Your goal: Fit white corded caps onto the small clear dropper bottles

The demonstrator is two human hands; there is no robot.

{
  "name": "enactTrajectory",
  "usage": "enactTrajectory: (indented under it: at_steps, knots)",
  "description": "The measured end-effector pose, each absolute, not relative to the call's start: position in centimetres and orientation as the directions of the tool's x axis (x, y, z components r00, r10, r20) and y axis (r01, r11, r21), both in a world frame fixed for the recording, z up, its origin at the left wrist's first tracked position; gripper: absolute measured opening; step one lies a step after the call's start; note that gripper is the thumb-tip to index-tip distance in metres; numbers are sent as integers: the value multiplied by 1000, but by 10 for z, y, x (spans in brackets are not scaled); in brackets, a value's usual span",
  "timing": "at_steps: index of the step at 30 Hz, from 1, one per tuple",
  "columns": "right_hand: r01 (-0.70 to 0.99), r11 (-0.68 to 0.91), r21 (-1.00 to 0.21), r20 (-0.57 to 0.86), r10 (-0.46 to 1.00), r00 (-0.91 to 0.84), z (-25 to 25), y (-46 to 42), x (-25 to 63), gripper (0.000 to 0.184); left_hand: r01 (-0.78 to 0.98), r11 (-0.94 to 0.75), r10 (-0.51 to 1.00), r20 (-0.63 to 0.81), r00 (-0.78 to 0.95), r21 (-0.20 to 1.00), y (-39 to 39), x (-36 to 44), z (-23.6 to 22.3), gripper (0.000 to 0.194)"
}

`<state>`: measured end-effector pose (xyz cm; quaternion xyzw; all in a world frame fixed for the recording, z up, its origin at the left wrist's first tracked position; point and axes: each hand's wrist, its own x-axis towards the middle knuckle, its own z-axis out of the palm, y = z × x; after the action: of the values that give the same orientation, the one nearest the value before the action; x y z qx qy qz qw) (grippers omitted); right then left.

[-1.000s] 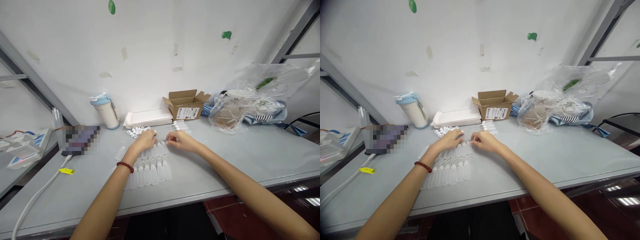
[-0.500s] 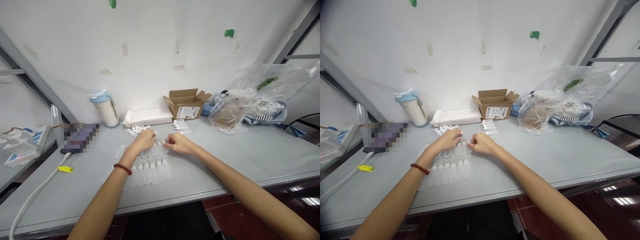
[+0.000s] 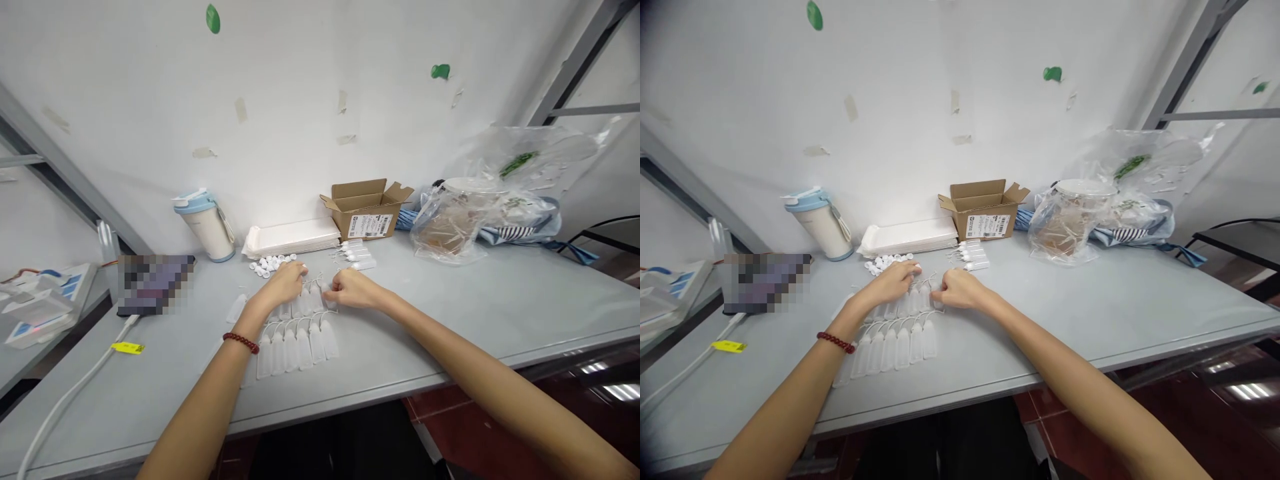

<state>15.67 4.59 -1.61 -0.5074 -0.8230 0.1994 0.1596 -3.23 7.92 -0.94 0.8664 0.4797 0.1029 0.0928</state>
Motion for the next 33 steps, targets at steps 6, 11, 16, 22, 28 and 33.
enactTrajectory:
  at_steps: [6,11,16,22,28,33]
  knots:
    - [764,326,-557,189,945,-266,-11,49,162,24,689,-404,905,155,396,601,66,-33,11,41]
    - [668,328,-668,365,927,-91,-2,48,168,21,439,-334,911,167,376,834,54,-29,27,39]
    - [591,398,-701,411,904,-120,-6,50,171,18,172,-166,937,101,335,971,51,-26,25,39]
    - [587,443,-677,463,877,-127,-15,55,172,19,-107,-85,957,111,269,991,56,-23,19,29]
    - [636,508,-582,556,819,-145,-19,57,172,19,-234,-46,983,85,163,971,55,-17,19,18]
    - [662,539,-521,606,780,-158,-20,55,172,17,-164,-16,975,52,215,986,48,-13,22,22]
